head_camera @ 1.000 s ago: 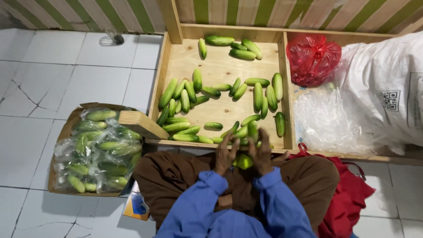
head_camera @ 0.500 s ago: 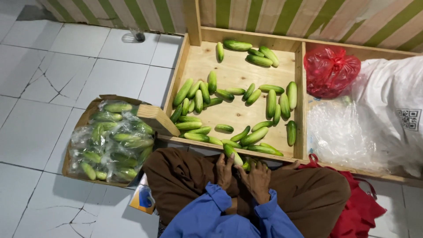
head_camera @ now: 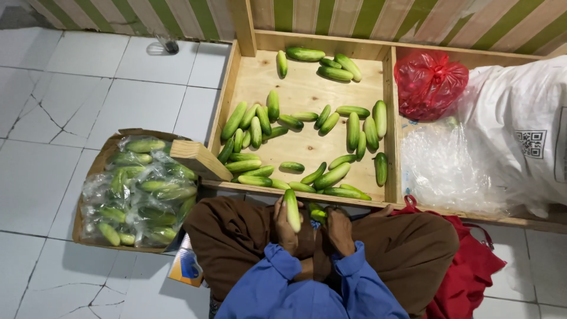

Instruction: Packaging small cucumbers into plastic bags and placing them in a cardboard box

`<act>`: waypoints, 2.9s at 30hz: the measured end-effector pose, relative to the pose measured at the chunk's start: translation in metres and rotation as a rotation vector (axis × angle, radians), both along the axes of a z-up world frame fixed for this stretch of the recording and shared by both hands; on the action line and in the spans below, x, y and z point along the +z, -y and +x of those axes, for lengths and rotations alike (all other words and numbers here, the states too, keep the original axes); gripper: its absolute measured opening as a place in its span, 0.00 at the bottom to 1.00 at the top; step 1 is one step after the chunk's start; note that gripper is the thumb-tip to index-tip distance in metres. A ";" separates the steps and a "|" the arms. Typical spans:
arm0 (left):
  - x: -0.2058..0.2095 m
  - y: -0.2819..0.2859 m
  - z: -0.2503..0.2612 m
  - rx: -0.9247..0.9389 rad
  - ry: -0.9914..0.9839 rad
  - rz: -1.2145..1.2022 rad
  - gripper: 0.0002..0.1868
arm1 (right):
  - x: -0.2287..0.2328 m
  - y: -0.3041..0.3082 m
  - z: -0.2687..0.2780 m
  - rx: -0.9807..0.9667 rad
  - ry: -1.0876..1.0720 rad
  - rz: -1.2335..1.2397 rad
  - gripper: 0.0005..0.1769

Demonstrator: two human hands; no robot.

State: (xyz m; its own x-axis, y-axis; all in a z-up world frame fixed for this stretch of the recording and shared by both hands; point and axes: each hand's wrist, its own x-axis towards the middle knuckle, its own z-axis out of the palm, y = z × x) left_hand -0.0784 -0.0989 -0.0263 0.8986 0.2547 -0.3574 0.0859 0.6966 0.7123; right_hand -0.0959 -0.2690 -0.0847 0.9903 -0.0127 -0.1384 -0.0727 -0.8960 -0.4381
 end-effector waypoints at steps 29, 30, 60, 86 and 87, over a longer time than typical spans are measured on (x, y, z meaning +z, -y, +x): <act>0.073 -0.007 -0.030 -0.206 0.048 0.028 0.15 | 0.172 -0.051 -0.080 0.356 0.584 0.507 0.27; 0.094 -0.010 -0.032 -0.248 0.063 0.029 0.16 | 0.184 -0.055 -0.088 0.450 0.563 0.576 0.29; 0.107 -0.006 -0.034 -0.244 -0.001 0.030 0.18 | 0.191 -0.059 -0.080 0.406 0.719 0.491 0.27; 0.149 0.022 -0.051 -0.135 0.133 0.285 0.33 | 0.197 -0.069 -0.039 -0.713 -0.217 1.687 0.11; 0.145 0.022 -0.049 -0.128 0.136 0.275 0.33 | 0.190 -0.069 -0.040 -0.690 -0.291 1.670 0.08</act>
State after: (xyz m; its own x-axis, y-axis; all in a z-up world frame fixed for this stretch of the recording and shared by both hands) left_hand -0.1276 -0.1208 0.1184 0.9643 0.2067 -0.1657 0.0518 0.4661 0.8832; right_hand -0.1363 -0.2004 0.1049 0.8135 -0.0448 -0.5798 -0.4254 0.6340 -0.6458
